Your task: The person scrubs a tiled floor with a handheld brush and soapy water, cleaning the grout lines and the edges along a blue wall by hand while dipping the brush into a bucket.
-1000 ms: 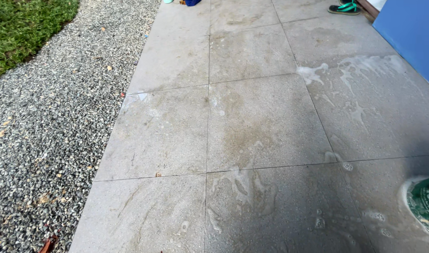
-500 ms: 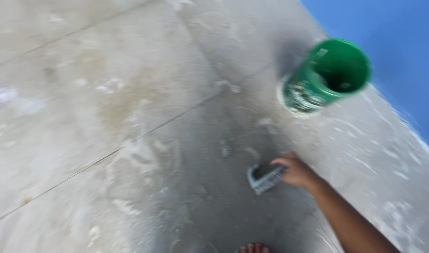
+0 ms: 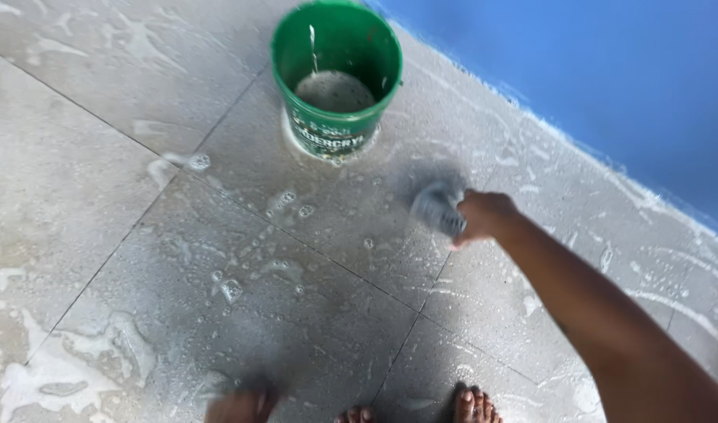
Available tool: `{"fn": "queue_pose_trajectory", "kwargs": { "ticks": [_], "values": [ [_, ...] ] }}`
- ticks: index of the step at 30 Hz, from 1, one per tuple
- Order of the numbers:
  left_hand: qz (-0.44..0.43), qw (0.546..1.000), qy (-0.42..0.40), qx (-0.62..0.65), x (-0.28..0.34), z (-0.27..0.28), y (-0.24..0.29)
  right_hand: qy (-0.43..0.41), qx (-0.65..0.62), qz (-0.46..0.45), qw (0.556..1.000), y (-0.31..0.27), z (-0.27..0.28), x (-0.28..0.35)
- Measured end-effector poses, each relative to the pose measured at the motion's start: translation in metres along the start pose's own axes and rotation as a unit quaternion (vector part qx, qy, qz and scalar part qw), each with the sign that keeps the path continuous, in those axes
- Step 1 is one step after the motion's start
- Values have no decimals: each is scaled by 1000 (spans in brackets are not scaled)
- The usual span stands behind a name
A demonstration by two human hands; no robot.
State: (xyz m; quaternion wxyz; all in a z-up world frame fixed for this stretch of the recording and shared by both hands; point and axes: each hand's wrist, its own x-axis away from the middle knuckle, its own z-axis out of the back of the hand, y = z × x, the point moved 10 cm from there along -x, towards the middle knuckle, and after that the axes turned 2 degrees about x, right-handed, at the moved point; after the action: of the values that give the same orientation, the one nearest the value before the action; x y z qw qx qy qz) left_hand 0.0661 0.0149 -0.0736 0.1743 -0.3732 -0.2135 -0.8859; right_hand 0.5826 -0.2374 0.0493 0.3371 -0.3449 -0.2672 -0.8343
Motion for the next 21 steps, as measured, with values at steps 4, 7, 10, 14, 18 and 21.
{"fn": "queue_pose_trajectory", "kwargs": {
  "ticks": [4,7,10,14,18,21],
  "values": [
    [-210,946,214,-122,-81,192,146,70,-251,-2,965,16,30,8],
    [-313,886,313,-140,-147,226,217,229,-289,49,928,25,10,-13],
    [-290,888,335,-120,-179,262,279,345,-371,136,852,2,51,9],
    [-202,933,281,-99,-203,263,304,498,-336,81,795,-20,32,5],
    [-203,912,330,-138,-199,257,299,570,-224,89,785,-44,67,30],
    [-233,900,333,-155,-205,233,294,542,-171,142,810,-71,78,18]
  ]
}}
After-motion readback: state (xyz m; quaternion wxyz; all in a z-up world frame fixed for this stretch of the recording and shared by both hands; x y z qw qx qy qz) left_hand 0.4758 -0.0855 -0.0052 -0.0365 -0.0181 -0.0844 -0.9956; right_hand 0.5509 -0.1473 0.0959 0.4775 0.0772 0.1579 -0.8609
